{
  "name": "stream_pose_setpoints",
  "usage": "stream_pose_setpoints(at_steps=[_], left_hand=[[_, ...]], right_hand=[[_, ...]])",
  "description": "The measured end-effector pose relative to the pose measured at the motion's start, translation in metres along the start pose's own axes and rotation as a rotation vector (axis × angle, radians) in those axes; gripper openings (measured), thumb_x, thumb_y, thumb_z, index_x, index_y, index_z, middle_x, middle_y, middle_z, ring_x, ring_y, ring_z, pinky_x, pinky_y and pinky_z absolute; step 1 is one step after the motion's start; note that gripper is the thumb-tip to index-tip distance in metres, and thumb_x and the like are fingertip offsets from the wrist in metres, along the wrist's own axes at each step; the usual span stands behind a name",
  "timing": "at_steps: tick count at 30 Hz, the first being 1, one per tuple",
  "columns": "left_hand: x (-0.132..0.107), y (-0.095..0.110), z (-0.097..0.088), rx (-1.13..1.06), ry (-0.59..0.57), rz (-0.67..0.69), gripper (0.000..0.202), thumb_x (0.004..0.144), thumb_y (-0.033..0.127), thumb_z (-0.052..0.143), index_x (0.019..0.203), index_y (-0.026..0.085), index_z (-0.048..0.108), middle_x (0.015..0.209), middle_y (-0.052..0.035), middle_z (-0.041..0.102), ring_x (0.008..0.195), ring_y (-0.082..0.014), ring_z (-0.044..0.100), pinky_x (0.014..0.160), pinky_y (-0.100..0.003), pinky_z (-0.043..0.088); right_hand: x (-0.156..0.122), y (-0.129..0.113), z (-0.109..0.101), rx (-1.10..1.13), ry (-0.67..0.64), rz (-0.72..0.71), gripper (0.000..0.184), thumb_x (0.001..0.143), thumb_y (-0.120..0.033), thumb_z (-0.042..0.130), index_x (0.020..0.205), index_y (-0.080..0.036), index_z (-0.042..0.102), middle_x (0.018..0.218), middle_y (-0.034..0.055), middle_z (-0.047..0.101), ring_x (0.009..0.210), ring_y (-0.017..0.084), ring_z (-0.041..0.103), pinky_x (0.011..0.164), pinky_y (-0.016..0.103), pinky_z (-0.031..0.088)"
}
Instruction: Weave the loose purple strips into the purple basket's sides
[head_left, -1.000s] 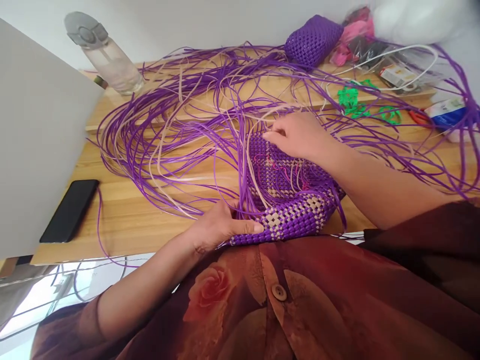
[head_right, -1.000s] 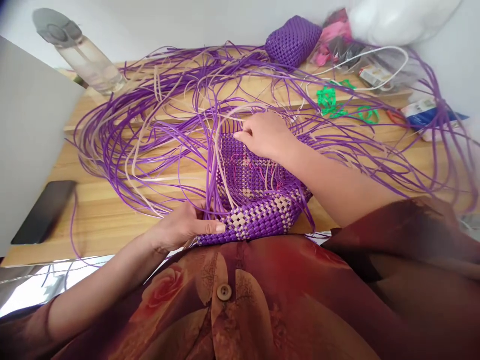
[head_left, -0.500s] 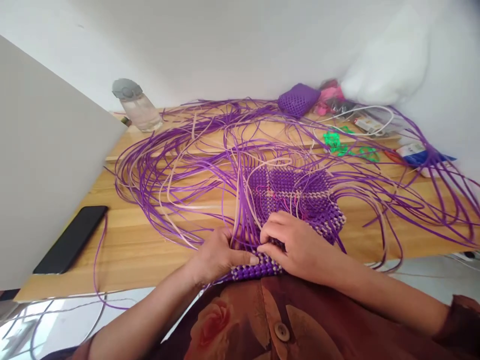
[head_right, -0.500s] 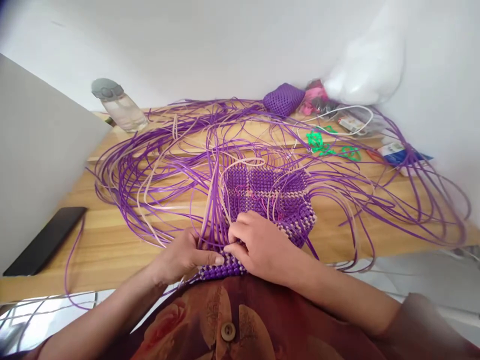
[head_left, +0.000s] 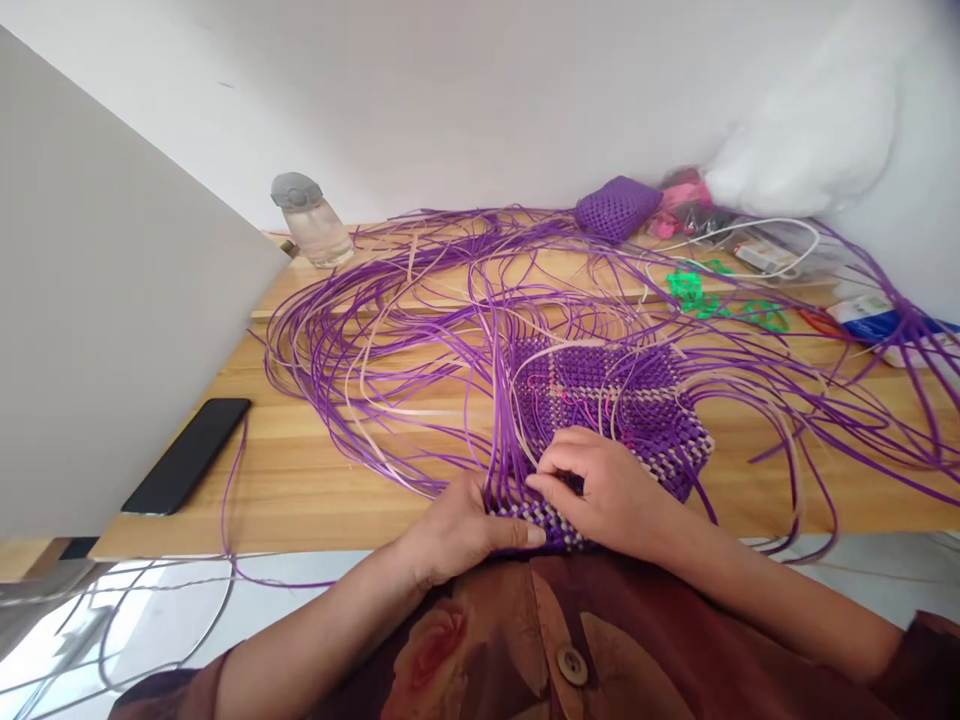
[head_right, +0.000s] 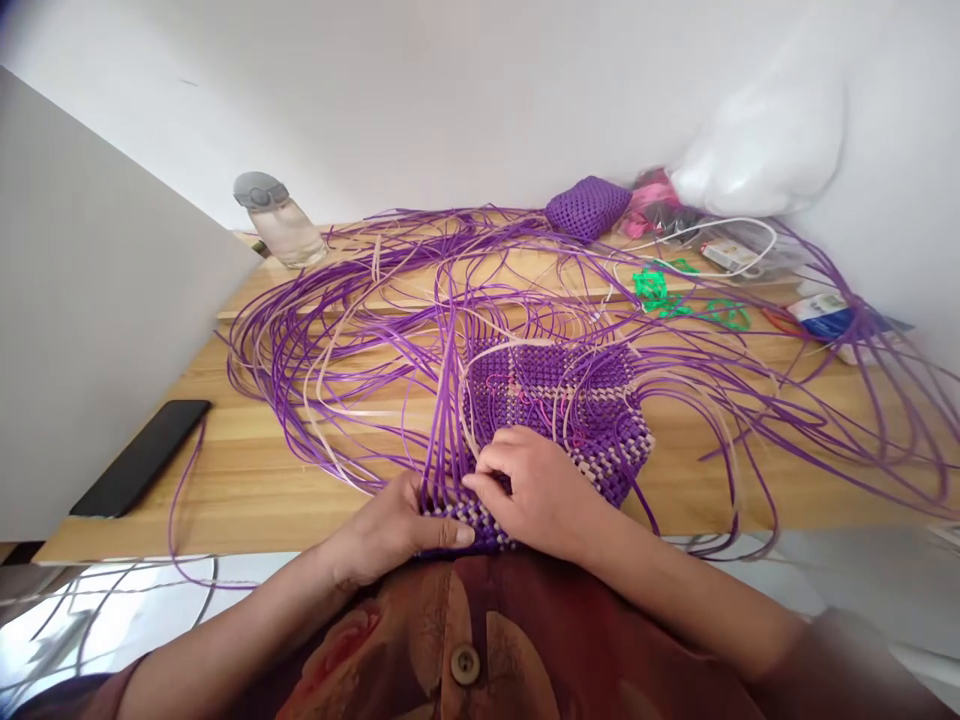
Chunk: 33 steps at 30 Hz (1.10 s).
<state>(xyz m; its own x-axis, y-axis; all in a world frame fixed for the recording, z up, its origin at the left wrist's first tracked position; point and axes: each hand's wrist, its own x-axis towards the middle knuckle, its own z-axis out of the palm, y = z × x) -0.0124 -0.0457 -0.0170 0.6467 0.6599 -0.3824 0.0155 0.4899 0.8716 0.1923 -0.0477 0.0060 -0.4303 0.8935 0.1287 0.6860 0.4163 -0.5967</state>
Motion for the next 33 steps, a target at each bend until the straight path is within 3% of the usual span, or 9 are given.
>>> stream_pose_setpoints(at_steps=[3,7,14,18,22,24,27,30,33], left_hand=[[0.001,-0.004,0.008,-0.104,0.118,0.044,0.03,0.065,0.029,0.087,0.088,0.015,0.076,0.081,-0.0011,0.07,0.075,-0.0134,0.057,0.077,-0.027,0.046],[0.001,-0.009,0.014,-0.169,0.237,0.04,0.029,0.061,0.028,0.089,0.083,0.015,0.076,0.078,-0.0007,0.07,0.071,-0.0118,0.057,0.074,-0.025,0.046],[0.001,-0.014,0.018,-0.108,0.197,0.1,0.027,0.065,0.026,0.087,0.087,0.015,0.076,0.085,-0.0027,0.073,0.078,-0.014,0.061,0.08,-0.027,0.048],[0.0,-0.018,0.025,-0.153,0.234,0.121,0.028,0.065,0.023,0.087,0.089,0.015,0.077,0.083,-0.0032,0.073,0.078,-0.0156,0.064,0.081,-0.029,0.05],[0.001,-0.021,0.027,-0.202,0.223,0.163,0.031,0.066,0.021,0.086,0.095,0.017,0.077,0.083,-0.0023,0.073,0.078,-0.0163,0.065,0.081,-0.032,0.051],[0.003,-0.02,0.025,-0.183,0.231,0.184,0.03,0.065,0.023,0.087,0.092,0.017,0.077,0.082,-0.002,0.073,0.077,-0.0155,0.065,0.079,-0.03,0.051],[0.007,-0.014,0.022,-0.143,0.253,0.201,0.03,0.062,0.025,0.089,0.087,0.016,0.077,0.08,-0.0021,0.073,0.076,-0.015,0.064,0.078,-0.029,0.05],[0.013,-0.008,0.02,-0.158,0.267,0.195,0.031,0.06,0.026,0.09,0.085,0.016,0.076,0.077,-0.0016,0.072,0.073,-0.0149,0.064,0.076,-0.029,0.049],[0.022,0.001,0.018,-0.162,0.271,0.207,0.032,0.056,0.025,0.091,0.082,0.016,0.075,0.078,-0.0011,0.073,0.07,-0.0131,0.063,0.074,-0.027,0.049]], right_hand=[[0.0,0.001,-0.003,0.045,0.033,0.005,0.025,0.094,-0.026,0.054,0.072,-0.016,0.061,0.072,0.0016,0.057,0.073,0.013,0.05,0.072,0.029,0.037],[-0.002,0.0,-0.007,0.077,0.046,-0.014,0.02,0.092,-0.03,0.06,0.078,-0.017,0.066,0.076,0.0011,0.061,0.075,0.012,0.054,0.073,0.028,0.039],[-0.005,-0.002,0.0,0.03,0.027,-0.071,0.025,0.09,-0.033,0.061,0.071,-0.017,0.065,0.073,0.0012,0.062,0.076,0.013,0.053,0.075,0.028,0.038],[-0.008,-0.004,0.003,-0.016,0.168,0.015,0.018,0.084,-0.021,0.058,0.066,-0.017,0.056,0.069,-0.0002,0.057,0.067,0.011,0.05,0.066,0.026,0.036],[-0.004,-0.002,0.003,-0.016,0.234,0.168,0.007,0.079,-0.022,0.061,0.079,-0.019,0.054,0.072,-0.0025,0.061,0.063,0.011,0.053,0.062,0.025,0.037],[0.001,0.001,0.003,-0.019,0.23,0.188,0.019,0.076,-0.024,0.065,0.092,-0.02,0.055,0.079,-0.002,0.063,0.064,0.011,0.055,0.062,0.025,0.039],[0.01,0.006,0.002,-0.003,0.244,0.009,0.032,0.073,-0.015,0.067,0.102,-0.019,0.055,0.09,-0.0002,0.064,0.069,0.011,0.058,0.066,0.025,0.044],[0.019,0.013,0.001,-0.051,0.339,-0.332,0.028,0.078,-0.006,0.059,0.102,-0.02,0.061,0.096,0.0025,0.066,0.086,0.014,0.062,0.08,0.027,0.049],[0.027,0.023,-0.007,-0.186,0.449,-0.529,0.018,0.087,-0.008,0.056,0.097,-0.019,0.067,0.099,0.0056,0.069,0.095,0.018,0.062,0.088,0.033,0.051]])
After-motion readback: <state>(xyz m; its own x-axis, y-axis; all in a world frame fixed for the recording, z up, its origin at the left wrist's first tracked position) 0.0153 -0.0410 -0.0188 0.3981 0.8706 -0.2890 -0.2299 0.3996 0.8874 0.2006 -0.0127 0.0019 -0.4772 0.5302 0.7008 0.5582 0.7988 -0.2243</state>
